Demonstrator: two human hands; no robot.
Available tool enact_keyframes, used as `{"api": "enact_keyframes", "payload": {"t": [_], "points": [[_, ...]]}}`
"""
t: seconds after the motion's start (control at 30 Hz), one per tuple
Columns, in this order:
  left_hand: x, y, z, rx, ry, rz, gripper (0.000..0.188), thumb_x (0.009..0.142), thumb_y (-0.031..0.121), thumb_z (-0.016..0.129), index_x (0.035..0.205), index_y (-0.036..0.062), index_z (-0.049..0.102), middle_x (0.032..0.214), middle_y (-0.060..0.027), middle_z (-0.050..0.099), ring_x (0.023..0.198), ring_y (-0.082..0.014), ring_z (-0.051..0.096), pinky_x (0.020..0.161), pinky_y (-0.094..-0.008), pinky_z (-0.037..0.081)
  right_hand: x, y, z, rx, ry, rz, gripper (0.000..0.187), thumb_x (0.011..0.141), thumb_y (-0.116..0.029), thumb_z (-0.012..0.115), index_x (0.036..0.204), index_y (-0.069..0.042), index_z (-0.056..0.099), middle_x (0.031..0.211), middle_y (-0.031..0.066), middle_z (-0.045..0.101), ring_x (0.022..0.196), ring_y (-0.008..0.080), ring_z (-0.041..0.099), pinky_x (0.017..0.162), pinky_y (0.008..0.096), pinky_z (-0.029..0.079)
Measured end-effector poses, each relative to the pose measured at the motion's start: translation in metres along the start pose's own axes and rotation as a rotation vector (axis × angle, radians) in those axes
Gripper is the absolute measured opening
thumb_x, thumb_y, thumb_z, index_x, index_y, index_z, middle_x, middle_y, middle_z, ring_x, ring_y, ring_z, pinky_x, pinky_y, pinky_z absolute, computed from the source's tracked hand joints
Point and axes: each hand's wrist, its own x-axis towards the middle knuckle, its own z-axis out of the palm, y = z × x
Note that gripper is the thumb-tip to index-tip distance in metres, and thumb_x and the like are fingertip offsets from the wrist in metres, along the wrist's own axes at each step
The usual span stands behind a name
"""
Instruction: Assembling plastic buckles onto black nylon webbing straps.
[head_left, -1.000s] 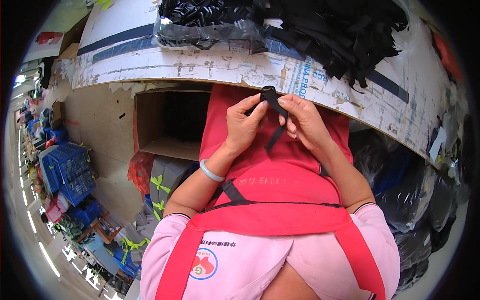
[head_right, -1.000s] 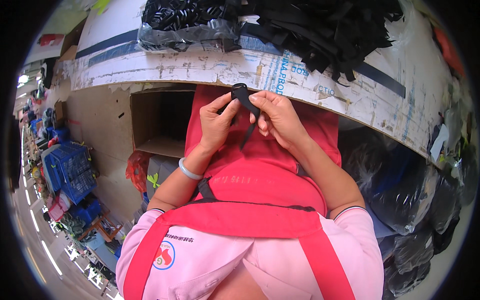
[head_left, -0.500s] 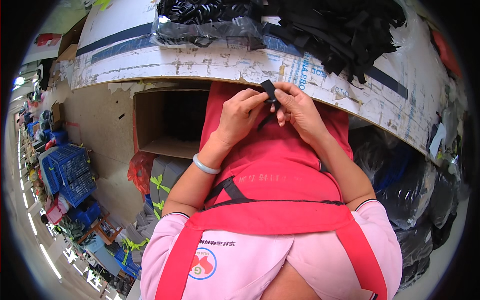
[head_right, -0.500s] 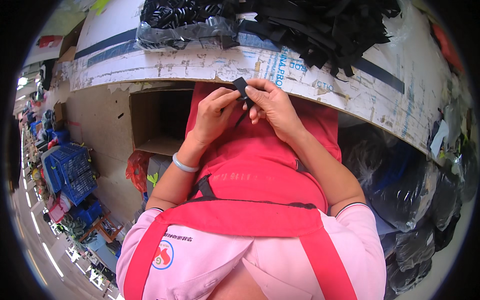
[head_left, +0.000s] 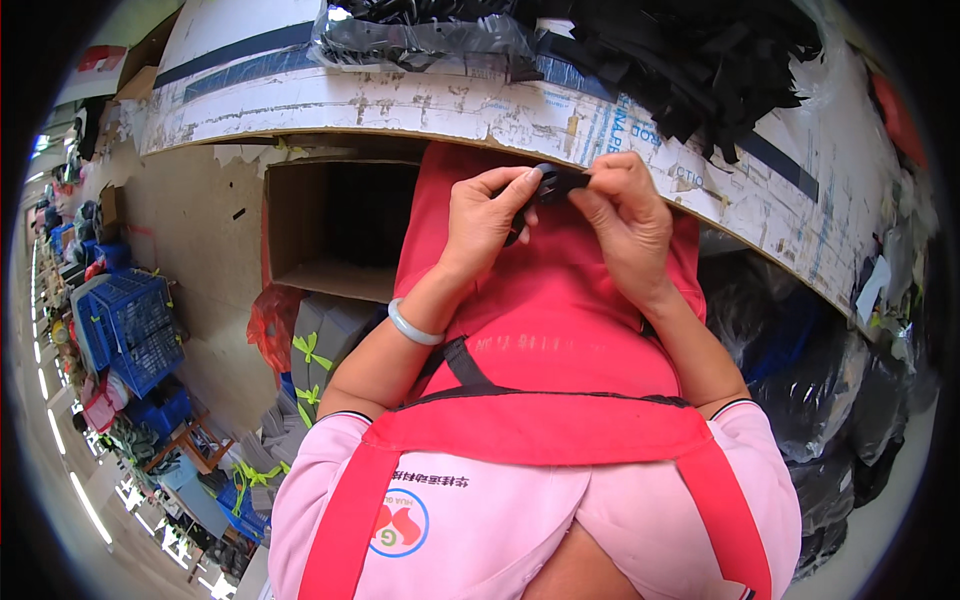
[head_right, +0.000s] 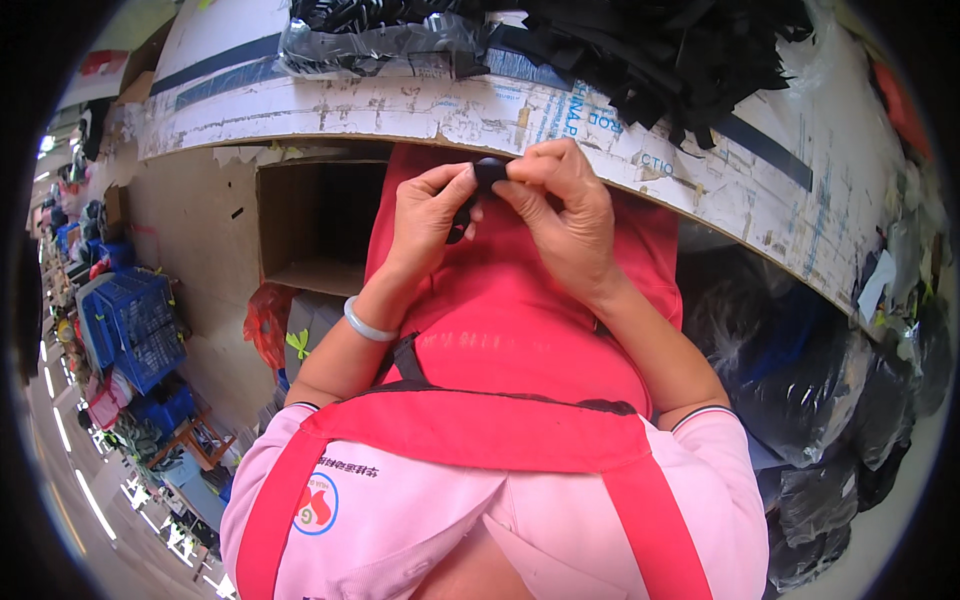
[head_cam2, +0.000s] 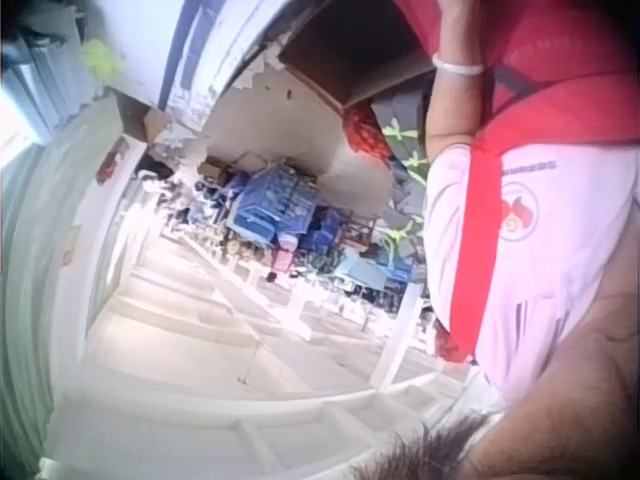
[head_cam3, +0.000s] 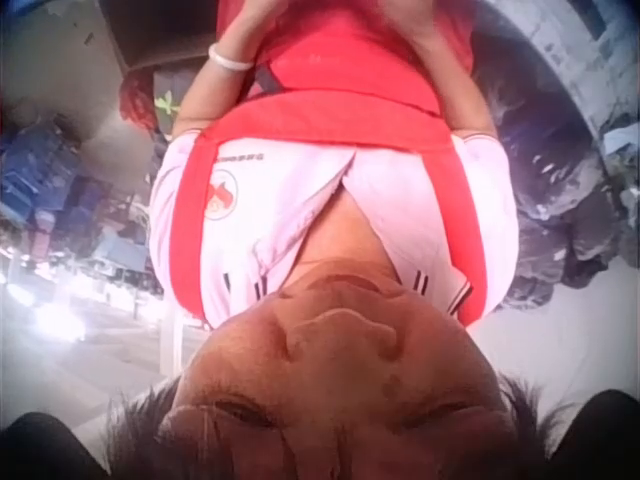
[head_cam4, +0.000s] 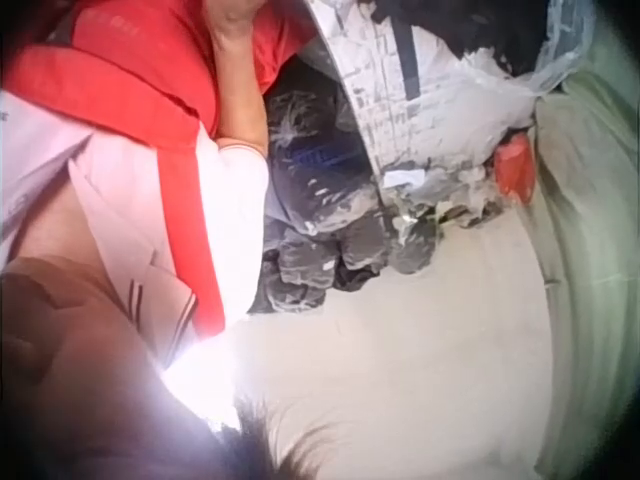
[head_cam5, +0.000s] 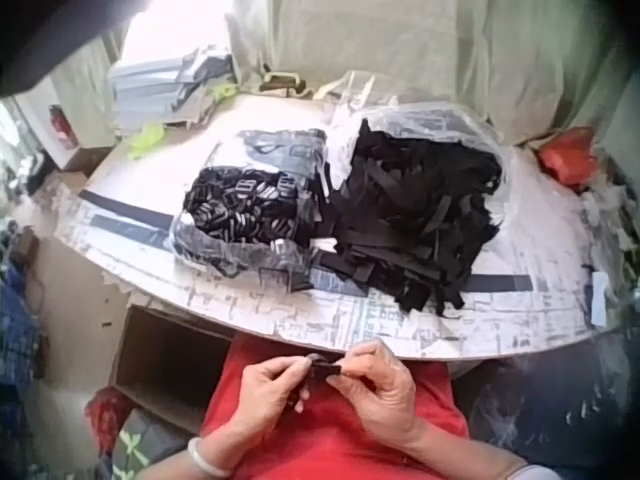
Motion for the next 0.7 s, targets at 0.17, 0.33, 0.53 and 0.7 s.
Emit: {"api": "enact_keyframes", "payload": {"t": [0.17, 0.33, 0.53, 0.7], "points": [[-0.003, -0.003, 0.001, 0.08, 0.062, 0.146, 0.019, 0.092, 0.017, 0.064, 0.099, -0.0008, 0.068, 0.067, -0.0042, 0.064, 0.048, -0.0059, 0.053, 0.04, -0.0205, 0.041, 0.008, -0.007, -0.018, 0.049, -0.213, 0.578, 0.019, 0.091, -0.019, 0.065, 0.081, -0.003, 0.062, 0.069, -0.0035, 0.053, 0.065, 0.0038, 0.042, 0.059, 0.02, 0.036], [-0.005, -0.004, -0.003, 0.278, 0.086, 0.322, 0.014, 0.09, 0.012, 0.067, 0.098, 0.0009, 0.068, 0.075, 0.001, 0.064, 0.056, -0.0027, 0.053, 0.043, -0.0181, 0.041, -0.006, 0.004, -0.014, 0.092, -0.406, 0.737, 0.021, 0.091, -0.02, 0.064, 0.076, -0.007, 0.06, 0.066, -0.0103, 0.047, 0.06, -0.001, 0.038, 0.052, 0.0168, 0.028], [-0.008, -0.003, -0.003, 0.27, -0.023, 0.403, 0.012, 0.087, 0.004, 0.067, 0.098, 0.0, 0.068, 0.086, -0.0004, 0.063, 0.061, -0.0043, 0.056, 0.046, -0.0179, 0.043, -0.002, 0.006, -0.011, 0.215, -0.305, 0.802, 0.018, 0.09, -0.02, 0.066, 0.08, -0.004, 0.064, 0.068, -0.0061, 0.053, 0.06, 0.001, 0.041, 0.052, 0.0186, 0.032], [-0.008, -0.001, -0.003, 0.181, -0.085, 0.334, 0.012, 0.084, -0.002, 0.068, 0.096, 0.0, 0.069, 0.094, -0.0023, 0.061, 0.064, -0.0053, 0.057, 0.046, -0.0181, 0.044, -0.009, 0.017, -0.013, 0.311, -0.18, 0.792, 0.019, 0.092, -0.023, 0.065, 0.089, -0.004, 0.063, 0.068, -0.0041, 0.053, 0.056, 0.0019, 0.046, 0.046, 0.0176, 0.036]]}}
